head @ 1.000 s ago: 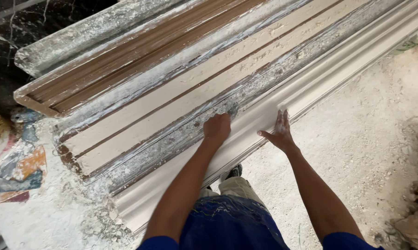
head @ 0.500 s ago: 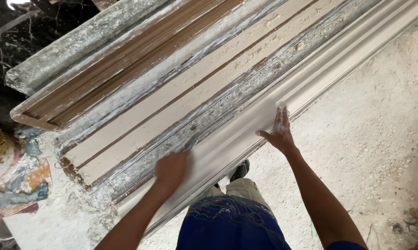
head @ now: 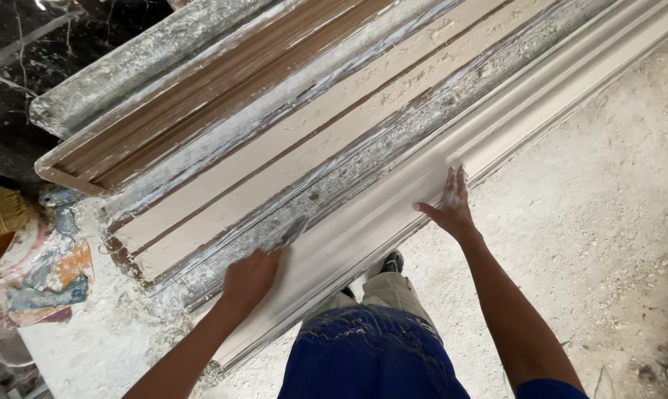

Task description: The person smooths the surface of long white moldings using a small handheld tool. They work along the length of each piece, moving from one end to the other, and occasionally repositioning the tool or their hands to continue the smoothing action.

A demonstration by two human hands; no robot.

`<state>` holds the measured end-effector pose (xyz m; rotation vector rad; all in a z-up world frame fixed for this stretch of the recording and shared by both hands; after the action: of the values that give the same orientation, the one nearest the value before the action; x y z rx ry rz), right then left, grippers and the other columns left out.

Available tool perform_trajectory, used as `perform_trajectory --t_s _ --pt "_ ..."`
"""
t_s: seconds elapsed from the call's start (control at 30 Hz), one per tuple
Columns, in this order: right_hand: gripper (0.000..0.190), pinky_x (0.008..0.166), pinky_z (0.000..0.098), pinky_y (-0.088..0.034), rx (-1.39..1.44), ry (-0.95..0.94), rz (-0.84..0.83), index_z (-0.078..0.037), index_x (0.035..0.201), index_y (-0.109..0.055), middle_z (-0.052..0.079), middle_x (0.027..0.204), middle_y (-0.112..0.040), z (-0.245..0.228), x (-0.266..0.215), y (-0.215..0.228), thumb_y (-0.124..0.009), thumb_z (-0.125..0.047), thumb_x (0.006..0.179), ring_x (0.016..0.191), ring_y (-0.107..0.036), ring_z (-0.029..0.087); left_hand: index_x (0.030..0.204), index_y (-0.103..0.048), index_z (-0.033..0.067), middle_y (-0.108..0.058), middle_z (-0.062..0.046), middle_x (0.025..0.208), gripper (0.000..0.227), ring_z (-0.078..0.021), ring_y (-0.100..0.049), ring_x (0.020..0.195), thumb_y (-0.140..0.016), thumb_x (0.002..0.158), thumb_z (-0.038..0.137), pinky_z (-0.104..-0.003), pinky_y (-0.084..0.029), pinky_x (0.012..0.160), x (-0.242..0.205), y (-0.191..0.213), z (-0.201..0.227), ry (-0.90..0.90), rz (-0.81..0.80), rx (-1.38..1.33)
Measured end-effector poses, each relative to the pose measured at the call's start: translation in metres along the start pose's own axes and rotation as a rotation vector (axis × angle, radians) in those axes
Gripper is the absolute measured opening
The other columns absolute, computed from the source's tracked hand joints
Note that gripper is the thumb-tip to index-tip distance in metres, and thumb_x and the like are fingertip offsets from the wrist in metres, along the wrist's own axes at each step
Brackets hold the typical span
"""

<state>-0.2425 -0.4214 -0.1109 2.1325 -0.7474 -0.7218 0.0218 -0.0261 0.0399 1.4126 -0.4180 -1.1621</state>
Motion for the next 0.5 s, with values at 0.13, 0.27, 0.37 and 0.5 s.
perform_trajectory --t_s 0.13,0.27,0.37,0.5 --pt "0.143 0.124 0.0631 -0.019 -0.029 0.016 0.012 0.003 0.163 0.003 0.029 0.170 0.014 0.002 0.001 -0.001 -0.062 -0.084 0.070 0.157 0.013 0.047 0.132 -0.066 0.0211 -0.072 -0.018 0.092 0.035 -0.0337 -0.074 0.070 -0.047 0.102 0.021 -0.048 -0.060 0.053 0.012 -0.014 0.010 0.028 0.001 0.042" --pt "0.143 0.126 0.0619 -0.018 -0.090 0.060 0.035 0.004 0.162 0.002 0.029 0.170 0.010 0.003 0.002 -0.003 -0.066 -0.082 0.071 0.158 0.012 0.047 0.109 -0.073 0.0091 -0.074 -0.018 0.094 0.027 -0.0341 -0.075 0.083 -0.049 0.100 0.017 -0.051 -0.062 0.066 0.127 -0.027 0.099 0.001 0.042 -0.018" --pt "0.143 0.127 0.0612 -0.016 -0.101 0.065 0.020 0.008 0.161 0.003 0.027 0.170 0.010 0.003 0.004 -0.002 -0.068 -0.080 0.073 0.158 0.014 0.048 0.092 -0.077 0.0026 -0.075 -0.020 0.101 0.023 -0.0334 -0.076 0.089 -0.055 0.089 0.009 -0.047 -0.063 0.072 0.205 -0.023 0.175 -0.053 0.201 -0.104" --pt "0.146 0.123 0.0616 -0.016 -0.003 0.007 0.016 0.006 0.160 0.005 0.030 0.166 0.016 -0.004 0.000 0.001 -0.071 -0.079 0.068 0.155 0.015 0.047 0.095 -0.076 0.0039 -0.075 -0.018 0.100 0.023 -0.0321 -0.076 0.088 -0.054 0.097 0.009 -0.048 -0.062 0.073 0.229 -0.020 0.177 -0.149 0.146 -0.070"
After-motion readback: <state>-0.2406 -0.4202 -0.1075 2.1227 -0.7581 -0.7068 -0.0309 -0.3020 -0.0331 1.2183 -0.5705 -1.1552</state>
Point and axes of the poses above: each hand's wrist, its own x-axis towards the middle knuckle, its own y-axis out of the back of the hand, z = x × y, the point moved 4 cm from there along x, towards the middle knuckle
